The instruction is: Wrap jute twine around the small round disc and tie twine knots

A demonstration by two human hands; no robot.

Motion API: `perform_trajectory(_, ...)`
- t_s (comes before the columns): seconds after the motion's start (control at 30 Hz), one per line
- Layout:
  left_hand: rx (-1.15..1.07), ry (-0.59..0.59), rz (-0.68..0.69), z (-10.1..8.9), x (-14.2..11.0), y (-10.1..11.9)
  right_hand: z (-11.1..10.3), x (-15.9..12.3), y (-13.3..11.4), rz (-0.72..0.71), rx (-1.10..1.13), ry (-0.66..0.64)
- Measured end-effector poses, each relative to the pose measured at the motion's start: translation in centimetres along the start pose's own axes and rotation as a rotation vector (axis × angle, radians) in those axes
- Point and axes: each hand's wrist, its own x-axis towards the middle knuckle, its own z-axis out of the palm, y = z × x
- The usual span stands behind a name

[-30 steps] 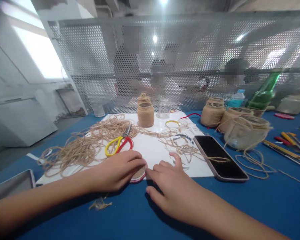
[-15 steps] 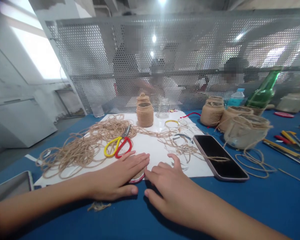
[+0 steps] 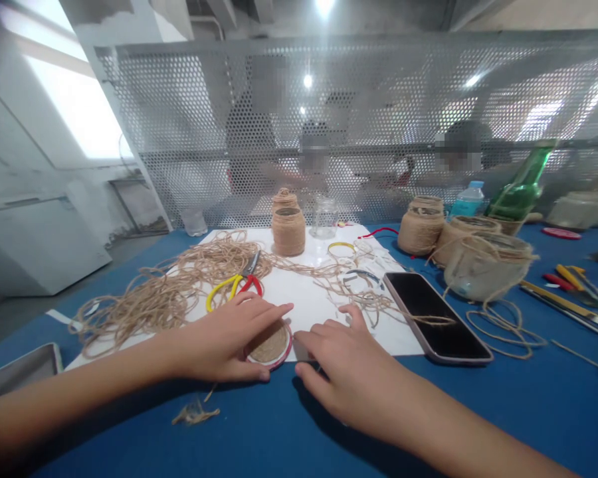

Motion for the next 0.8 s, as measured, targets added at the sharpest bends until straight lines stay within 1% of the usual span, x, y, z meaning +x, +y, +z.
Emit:
perform_trajectory(0.1,0.093,0.046,-0.05,0.48,0.11,-0.21,0.09,0.12,0.47,0.018,-0.131,0.052)
perform_trajectory(0.2,0.149,0.086,-0.106,0.78,0.2,-0.33,0.13,0.24,0.78,0.016,-0.227,0.064)
perform_trajectory(0.3,0.178,0.115,-0.15,0.87,0.28,-0.27,0.03,0.25,0.87,-0.005,-0.251,0.05)
perform_trajectory(0.43,0.198,0.126,-0.18,0.86,0.32,-0.07,-0.18,0.03,0.73,-0.021,-0.216,0.054)
perform_trajectory(0.63,0.208,0.148,-0.181,0.98,0.25,0.06,0.04,-0.03,0.6,-0.047,-0.153,0.009)
perform_trajectory(0.73,0.205,0.172,-0.143,0.99,0.25,-0.01,0.28,0.04,0.48,-0.06,-0.154,0.015)
perform_trajectory(0.8,0.189,0.158,-0.095,0.97,0.3,-0.05,0.41,0.04,0.34,-0.069,-0.152,0.019)
